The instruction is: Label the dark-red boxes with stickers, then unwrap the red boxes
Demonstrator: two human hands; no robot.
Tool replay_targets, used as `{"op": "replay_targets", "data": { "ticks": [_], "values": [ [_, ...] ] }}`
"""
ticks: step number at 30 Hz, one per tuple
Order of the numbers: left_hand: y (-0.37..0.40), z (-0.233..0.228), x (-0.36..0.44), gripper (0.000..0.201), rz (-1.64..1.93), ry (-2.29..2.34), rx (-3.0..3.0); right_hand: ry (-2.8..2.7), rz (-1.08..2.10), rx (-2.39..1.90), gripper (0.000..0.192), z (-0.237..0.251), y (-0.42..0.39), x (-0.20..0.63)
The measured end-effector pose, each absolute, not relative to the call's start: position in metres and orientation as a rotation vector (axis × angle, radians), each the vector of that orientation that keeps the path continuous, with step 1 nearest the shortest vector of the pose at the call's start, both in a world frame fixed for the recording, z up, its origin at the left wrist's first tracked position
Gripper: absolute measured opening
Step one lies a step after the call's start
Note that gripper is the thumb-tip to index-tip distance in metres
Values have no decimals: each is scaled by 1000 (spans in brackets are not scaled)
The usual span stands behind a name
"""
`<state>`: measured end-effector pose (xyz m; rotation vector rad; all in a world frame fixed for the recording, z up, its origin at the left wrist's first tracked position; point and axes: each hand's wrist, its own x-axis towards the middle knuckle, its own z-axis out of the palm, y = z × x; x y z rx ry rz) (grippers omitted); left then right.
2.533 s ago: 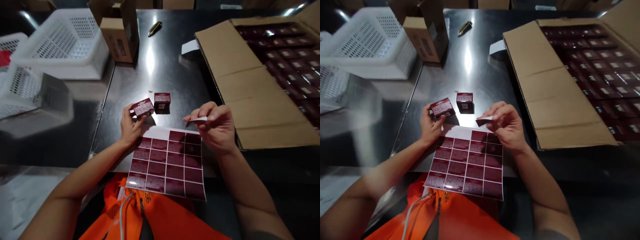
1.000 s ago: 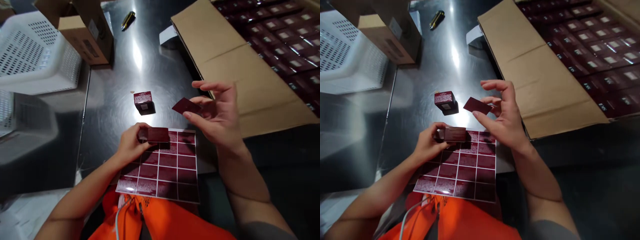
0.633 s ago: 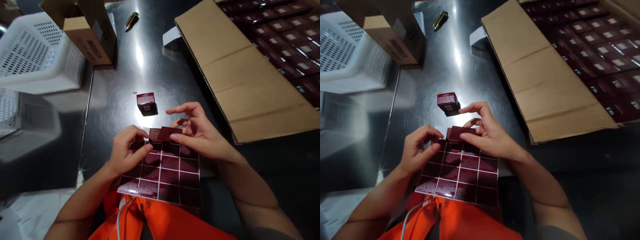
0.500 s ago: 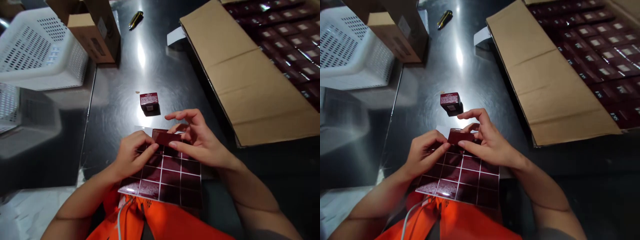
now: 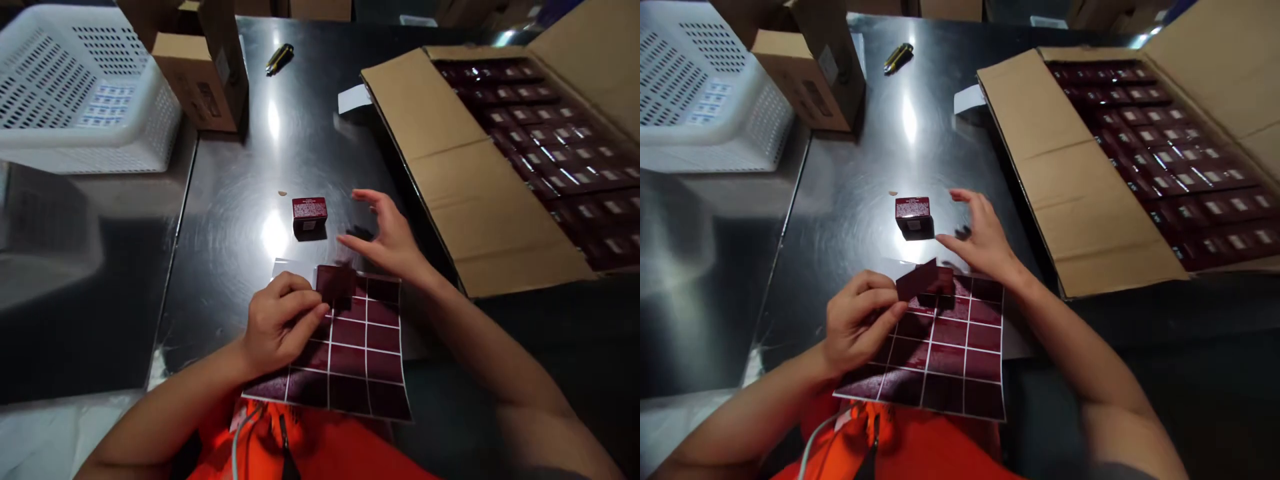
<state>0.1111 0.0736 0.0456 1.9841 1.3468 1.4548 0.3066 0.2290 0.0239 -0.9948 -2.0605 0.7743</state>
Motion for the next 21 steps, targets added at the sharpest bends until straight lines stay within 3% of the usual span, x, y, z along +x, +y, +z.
{"op": "replay_targets", "data": {
  "ticks": [3, 7, 10, 13, 21],
  "values": [
    [71, 45, 109, 7, 1493, 1255, 2050, -2230, 836, -1037, 77, -2, 261, 284],
    [69, 44, 108, 8, 1486, 1199, 2064, -2262, 808, -1049, 47, -5, 270, 270],
    [68, 44, 109, 7, 1487, 1188, 2005, -2277, 630, -962, 41, 13, 260, 274],
    [67, 45, 112, 7, 1496, 1149, 1990, -2276, 546, -886, 45, 26, 251, 283],
    [68, 40, 115, 9, 1466, 1108, 1986, -2108, 807, -863, 76, 14, 252, 294]
  ]
}}
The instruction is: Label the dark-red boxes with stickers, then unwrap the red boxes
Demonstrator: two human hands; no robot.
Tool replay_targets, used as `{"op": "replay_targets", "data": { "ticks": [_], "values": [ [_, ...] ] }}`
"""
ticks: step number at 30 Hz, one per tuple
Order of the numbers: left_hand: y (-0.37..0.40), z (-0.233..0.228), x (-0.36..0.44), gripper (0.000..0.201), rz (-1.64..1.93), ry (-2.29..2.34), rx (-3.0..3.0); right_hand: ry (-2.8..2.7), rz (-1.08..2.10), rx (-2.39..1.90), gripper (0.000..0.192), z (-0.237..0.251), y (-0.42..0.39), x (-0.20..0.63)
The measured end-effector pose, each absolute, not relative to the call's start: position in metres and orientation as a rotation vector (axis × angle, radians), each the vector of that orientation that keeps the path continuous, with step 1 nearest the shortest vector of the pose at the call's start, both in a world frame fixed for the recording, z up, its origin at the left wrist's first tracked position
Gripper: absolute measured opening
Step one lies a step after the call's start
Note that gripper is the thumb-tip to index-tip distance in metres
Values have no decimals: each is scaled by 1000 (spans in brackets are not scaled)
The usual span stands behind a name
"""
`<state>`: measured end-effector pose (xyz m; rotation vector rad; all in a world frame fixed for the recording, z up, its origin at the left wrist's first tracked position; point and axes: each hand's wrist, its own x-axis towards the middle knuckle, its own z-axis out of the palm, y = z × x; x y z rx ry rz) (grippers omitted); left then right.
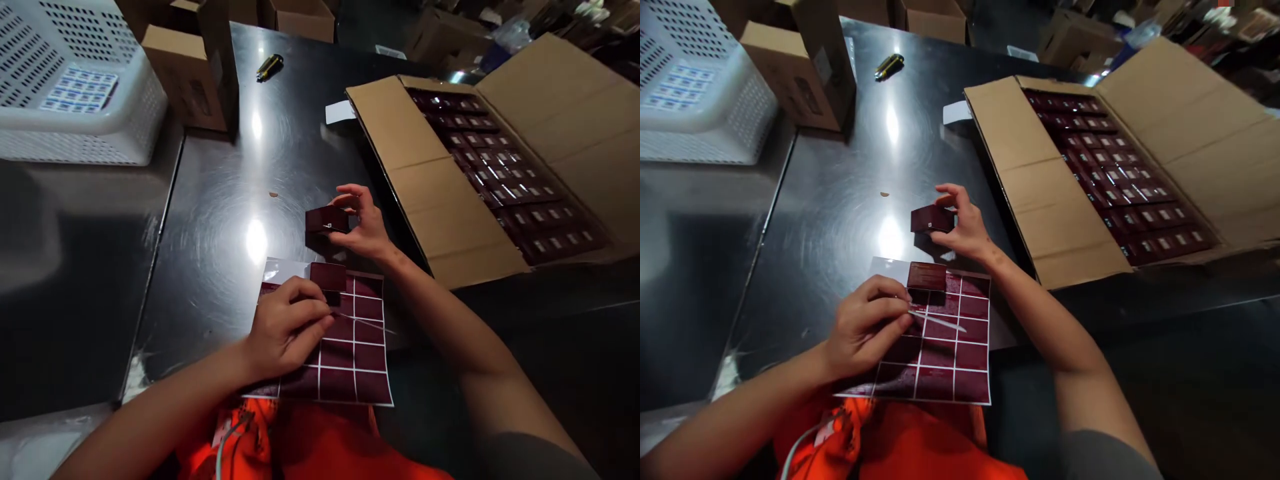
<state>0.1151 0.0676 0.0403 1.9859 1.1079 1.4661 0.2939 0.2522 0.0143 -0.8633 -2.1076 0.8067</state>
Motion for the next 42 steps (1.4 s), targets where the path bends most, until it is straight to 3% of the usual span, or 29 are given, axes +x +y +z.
{"op": "replay_targets", "data": {
  "ticks": [8, 10, 12, 15, 21, 26, 42],
  "values": [
    [71, 33, 118, 16, 1296, 1319, 1687, -2176, 867, -928, 79, 21, 248, 295],
    [73, 31, 118, 15, 1294, 1314, 1639, -2097, 755, -953, 67, 31, 237, 307],
    [74, 30, 116, 13, 1316, 1283, 1618, -2012, 717, -1015, 43, 42, 219, 323],
    [75, 30, 115, 11, 1342, 1243, 1618, -2000, 890, -1106, 21, 56, 188, 343],
    [76, 31, 115, 12, 1309, 1268, 1643, -1739, 1473, -1215, 28, 62, 157, 346],
    [78, 31, 114, 12, 1269, 1326, 1611, -1511, 1723, -1209, 33, 62, 157, 342],
    [82, 30, 112, 31, 915, 1574, 1229, -1545, 1761, -1304, 27, 47, 180, 327]
  ]
}}
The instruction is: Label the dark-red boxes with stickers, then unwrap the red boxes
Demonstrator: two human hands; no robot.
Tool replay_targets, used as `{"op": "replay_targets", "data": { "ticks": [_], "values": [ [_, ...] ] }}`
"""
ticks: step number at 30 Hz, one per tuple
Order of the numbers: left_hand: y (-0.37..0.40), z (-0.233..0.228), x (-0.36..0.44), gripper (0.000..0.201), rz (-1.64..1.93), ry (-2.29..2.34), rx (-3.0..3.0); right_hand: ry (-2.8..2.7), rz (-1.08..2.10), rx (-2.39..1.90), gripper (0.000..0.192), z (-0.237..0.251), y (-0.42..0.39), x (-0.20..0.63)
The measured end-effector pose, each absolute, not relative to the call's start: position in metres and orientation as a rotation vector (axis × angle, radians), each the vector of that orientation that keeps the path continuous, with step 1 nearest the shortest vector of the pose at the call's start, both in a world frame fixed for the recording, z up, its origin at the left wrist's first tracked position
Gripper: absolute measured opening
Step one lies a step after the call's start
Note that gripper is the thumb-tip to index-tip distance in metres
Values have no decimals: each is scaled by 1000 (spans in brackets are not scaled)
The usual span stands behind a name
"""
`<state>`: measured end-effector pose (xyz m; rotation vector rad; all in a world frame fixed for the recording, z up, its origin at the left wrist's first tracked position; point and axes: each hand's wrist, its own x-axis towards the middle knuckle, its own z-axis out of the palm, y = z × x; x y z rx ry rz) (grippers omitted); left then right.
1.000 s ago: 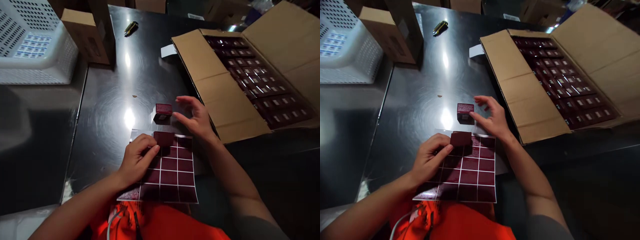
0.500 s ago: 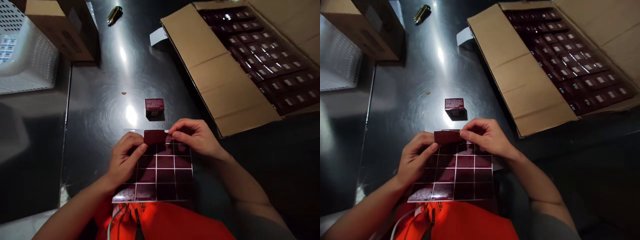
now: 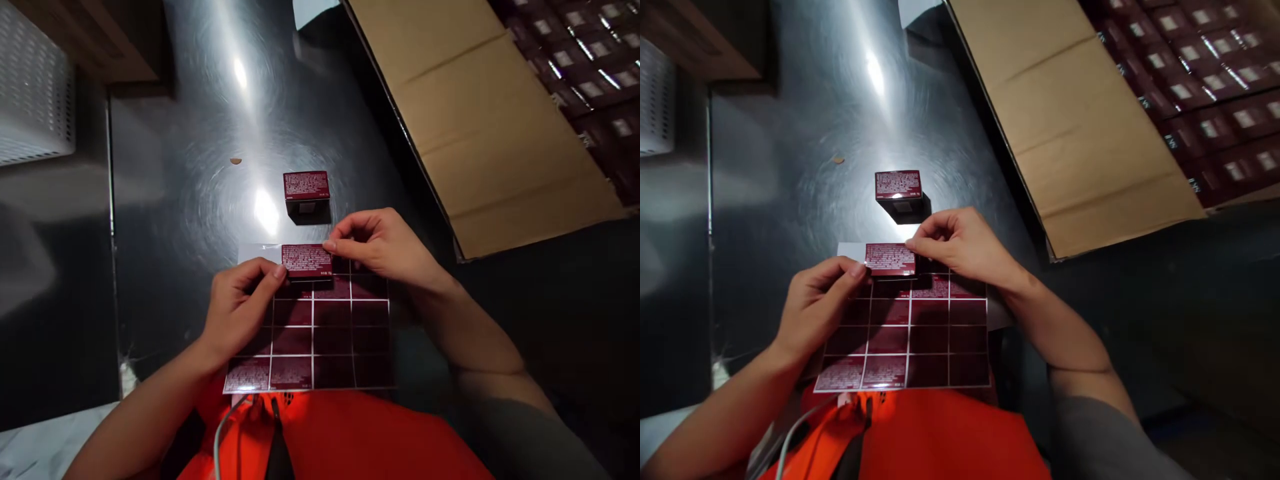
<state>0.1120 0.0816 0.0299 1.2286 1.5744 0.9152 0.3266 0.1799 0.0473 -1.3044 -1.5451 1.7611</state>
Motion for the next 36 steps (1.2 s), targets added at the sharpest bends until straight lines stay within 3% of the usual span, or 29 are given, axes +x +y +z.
{"op": "replay_targets", "data": {
  "ticks": [10, 23, 36],
  "values": [
    [84, 40, 122, 32, 904, 1687, 1372, -1711, 1378, -1309, 13, 38, 174, 325],
    [88, 36, 123, 37, 895, 1677, 1400, -1553, 1583, -1365, 16, 35, 174, 323],
    [91, 35, 125, 37, 893, 1689, 1390, -1574, 1534, -1379, 15, 33, 170, 323]
  ]
}}
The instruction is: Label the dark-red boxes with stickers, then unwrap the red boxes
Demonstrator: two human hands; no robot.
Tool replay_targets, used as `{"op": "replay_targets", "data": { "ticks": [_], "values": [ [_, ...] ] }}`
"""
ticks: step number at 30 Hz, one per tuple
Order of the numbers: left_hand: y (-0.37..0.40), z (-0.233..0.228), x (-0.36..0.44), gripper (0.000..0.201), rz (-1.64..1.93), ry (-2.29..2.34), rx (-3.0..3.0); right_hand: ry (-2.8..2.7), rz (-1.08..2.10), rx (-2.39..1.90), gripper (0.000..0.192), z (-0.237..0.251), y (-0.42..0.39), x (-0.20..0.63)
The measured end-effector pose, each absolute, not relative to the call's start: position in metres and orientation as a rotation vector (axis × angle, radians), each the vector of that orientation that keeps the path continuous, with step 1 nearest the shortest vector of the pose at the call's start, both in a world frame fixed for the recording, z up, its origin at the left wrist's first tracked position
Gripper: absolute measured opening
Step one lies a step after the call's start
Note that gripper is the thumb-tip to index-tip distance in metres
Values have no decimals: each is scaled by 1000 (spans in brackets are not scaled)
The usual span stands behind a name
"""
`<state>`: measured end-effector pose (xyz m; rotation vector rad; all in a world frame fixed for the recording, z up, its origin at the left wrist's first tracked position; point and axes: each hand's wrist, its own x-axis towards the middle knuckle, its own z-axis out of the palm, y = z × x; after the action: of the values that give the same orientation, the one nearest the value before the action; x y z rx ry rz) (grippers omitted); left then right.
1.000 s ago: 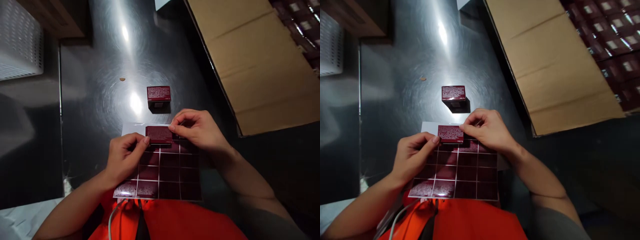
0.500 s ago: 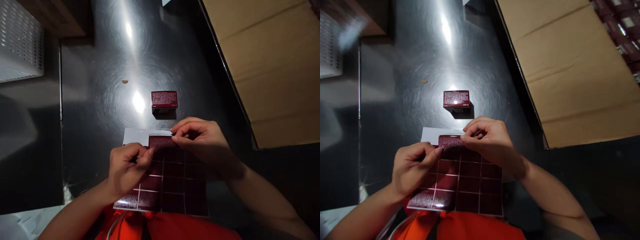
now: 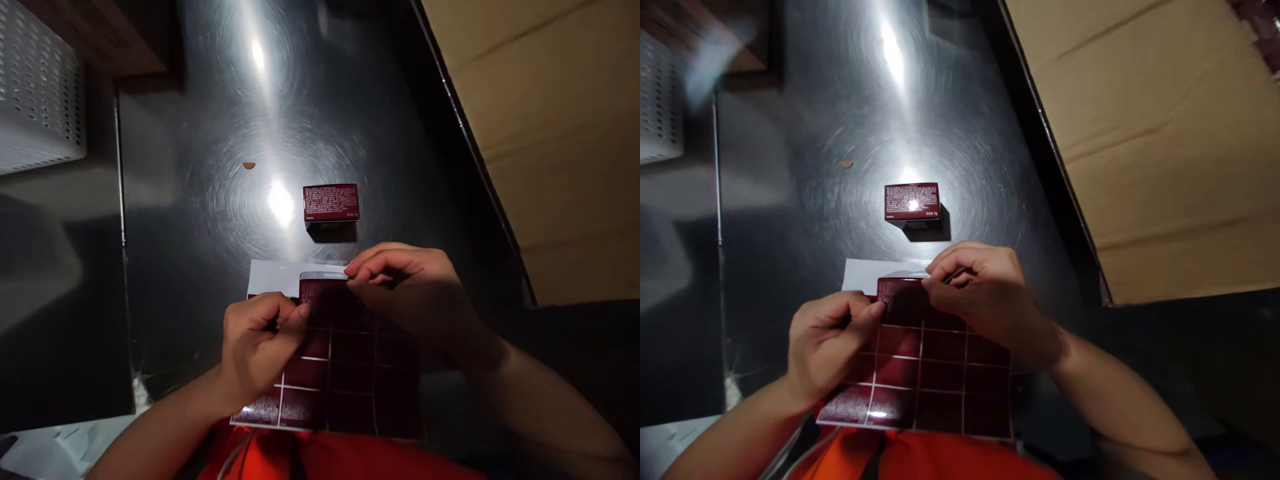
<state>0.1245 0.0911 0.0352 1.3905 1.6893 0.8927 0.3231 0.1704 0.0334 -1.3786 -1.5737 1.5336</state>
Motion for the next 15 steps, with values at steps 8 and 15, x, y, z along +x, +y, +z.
{"op": "replay_targets", "data": {
  "ticks": [8, 15],
  "values": [
    [91, 36, 127, 38, 890, 1695, 1348, -1619, 1475, -1356, 16, 33, 169, 323],
    [92, 37, 128, 38, 887, 1713, 1320, -1641, 1452, -1355, 16, 32, 169, 323]
  ]
}}
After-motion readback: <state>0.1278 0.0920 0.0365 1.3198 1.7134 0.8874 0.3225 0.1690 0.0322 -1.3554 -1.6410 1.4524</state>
